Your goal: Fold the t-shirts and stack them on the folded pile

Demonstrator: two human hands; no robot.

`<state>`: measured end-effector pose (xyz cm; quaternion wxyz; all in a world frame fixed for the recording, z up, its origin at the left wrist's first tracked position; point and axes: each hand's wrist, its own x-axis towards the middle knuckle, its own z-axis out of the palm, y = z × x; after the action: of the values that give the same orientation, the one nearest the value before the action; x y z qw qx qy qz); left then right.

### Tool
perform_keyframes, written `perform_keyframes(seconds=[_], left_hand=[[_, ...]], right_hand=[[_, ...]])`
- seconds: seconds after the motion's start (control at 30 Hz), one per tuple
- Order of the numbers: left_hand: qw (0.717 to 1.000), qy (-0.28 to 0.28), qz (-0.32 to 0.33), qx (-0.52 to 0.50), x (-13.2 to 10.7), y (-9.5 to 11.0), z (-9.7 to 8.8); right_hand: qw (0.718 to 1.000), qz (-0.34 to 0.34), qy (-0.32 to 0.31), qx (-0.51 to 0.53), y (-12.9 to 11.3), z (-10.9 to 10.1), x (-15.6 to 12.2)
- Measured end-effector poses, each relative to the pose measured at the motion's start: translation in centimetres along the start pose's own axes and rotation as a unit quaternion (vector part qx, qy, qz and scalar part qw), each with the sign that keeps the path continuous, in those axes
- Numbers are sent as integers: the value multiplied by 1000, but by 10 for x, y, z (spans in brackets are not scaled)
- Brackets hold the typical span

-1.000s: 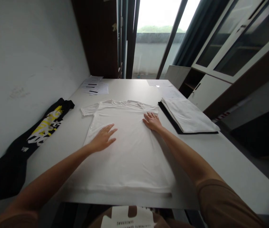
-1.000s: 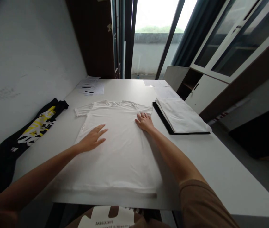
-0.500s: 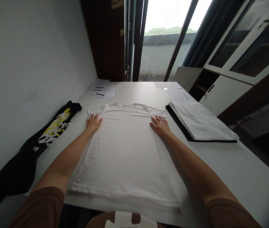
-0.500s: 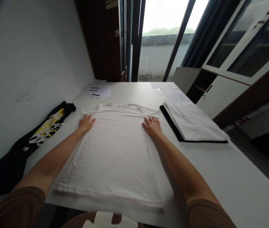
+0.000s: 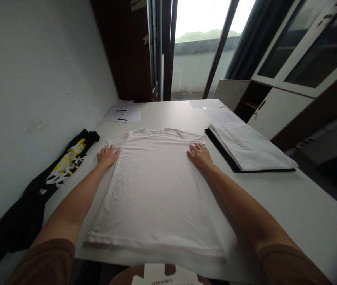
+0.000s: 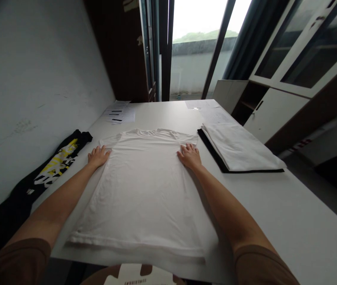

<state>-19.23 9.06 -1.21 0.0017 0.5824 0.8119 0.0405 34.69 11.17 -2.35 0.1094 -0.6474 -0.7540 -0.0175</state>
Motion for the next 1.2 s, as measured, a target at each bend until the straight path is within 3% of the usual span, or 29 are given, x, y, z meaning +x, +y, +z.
perform_keyframes(seconds=[0.23,0.4,0.53,0.67,0.73,0.9,1.2], left_hand=[[998,63,20,-14,-9,1,-11],[990,112,79,-40,-36,7,-21],[969,107,214,-62,-73,20,-23],[926,49,369,-70,-110,41,-24],[909,18,411,-63,-124,53,-23],[913,-26,404,-45,-138,75,-12],[927,-7,372,-40,-139,72,-8]], right_hand=[[999,7,25,23,0,-4,-1],[999,-3,38,37,-1,-9,-4],[997,-28,55,43,-3,-11,-5],[993,-68,70,63,0,-4,-4],[991,-79,81,74,3,0,-3],[983,-103,118,92,5,4,-3],[952,-236,159,113,-28,-25,-17]])
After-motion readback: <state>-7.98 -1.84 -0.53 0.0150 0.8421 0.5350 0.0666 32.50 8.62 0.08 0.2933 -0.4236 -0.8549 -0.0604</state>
